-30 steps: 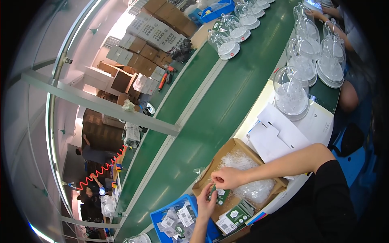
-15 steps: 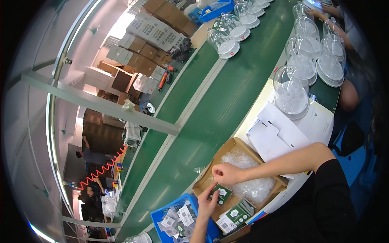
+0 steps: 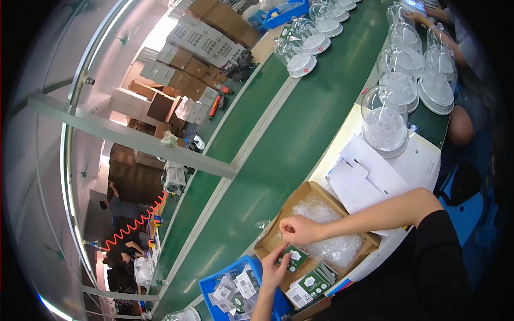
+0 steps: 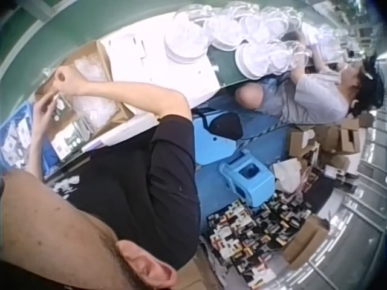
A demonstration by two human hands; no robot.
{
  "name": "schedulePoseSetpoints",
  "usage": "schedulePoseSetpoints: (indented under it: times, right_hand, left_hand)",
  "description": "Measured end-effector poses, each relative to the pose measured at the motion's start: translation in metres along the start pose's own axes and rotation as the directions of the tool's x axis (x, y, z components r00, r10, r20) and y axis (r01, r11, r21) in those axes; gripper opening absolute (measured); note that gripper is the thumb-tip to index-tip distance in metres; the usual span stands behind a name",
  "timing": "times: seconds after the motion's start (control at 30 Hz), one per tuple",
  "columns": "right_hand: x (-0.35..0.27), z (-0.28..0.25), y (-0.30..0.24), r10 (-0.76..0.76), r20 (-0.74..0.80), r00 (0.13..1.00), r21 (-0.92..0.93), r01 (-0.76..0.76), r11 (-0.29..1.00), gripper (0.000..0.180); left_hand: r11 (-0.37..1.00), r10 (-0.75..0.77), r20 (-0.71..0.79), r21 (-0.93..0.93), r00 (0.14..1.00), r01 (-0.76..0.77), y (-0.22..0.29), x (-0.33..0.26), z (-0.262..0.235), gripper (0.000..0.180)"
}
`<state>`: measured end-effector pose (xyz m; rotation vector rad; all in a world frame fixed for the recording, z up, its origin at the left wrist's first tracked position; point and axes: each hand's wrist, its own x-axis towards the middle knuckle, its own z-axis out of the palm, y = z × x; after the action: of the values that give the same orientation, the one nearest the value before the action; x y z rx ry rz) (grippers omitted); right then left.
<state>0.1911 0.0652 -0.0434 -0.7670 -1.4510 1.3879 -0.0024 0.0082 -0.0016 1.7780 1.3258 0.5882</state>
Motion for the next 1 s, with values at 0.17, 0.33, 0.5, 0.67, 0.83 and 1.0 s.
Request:
schedulePoseSetpoints:
  times: [0.17, 0.33, 0.5, 0.67, 0.83, 1.0]
  right_hand:
    - [0.0, 0.0, -0.001, -0.058, -0.03, 0.998, -0.034, 0.057, 0.998, 0.015]
    - [0.0, -0.001, -0.004, -0.057, -0.027, 0.998, -0.061, 0.055, 0.997, 0.016]
    - [-0.001, -0.002, -0.002, -0.067, 0.028, 0.997, -0.073, 0.069, 0.995, 0.017]
    - [-0.002, 0.001, 0.002, -0.071, 0.083, 0.994, -0.176, 0.085, 0.981, 0.016]
    - [-0.001, 0.001, 0.003, -0.077, 0.062, 0.995, -0.182, 0.087, 0.979, 0.016]
    - [-0.001, 0.0, 0.001, -0.082, 0.023, 0.996, -0.139, 0.084, 0.987, 0.019]
  left_hand:
    - [0.996, 0.044, -0.048, 0.075, 0.998, -0.04, -0.006, 0.002, 0.001, 0.037]
    - [0.999, 0.001, -0.086, -0.032, 0.996, -0.004, 0.001, 0.003, 0.003, 0.043]
    - [0.998, -0.02, -0.047, -0.063, 0.999, 0.017, 0.007, 0.004, 0.005, 0.051]
    - [0.994, 0.013, -0.029, -0.104, 1.0, -0.015, 0.002, 0.005, 0.004, 0.055]
    - [0.995, -0.026, -0.032, -0.097, 0.999, 0.023, 0.008, 0.003, 0.004, 0.052]
    - [0.989, -0.001, -0.04, -0.148, 0.999, -0.005, -0.004, 0.004, 0.005, 0.044]
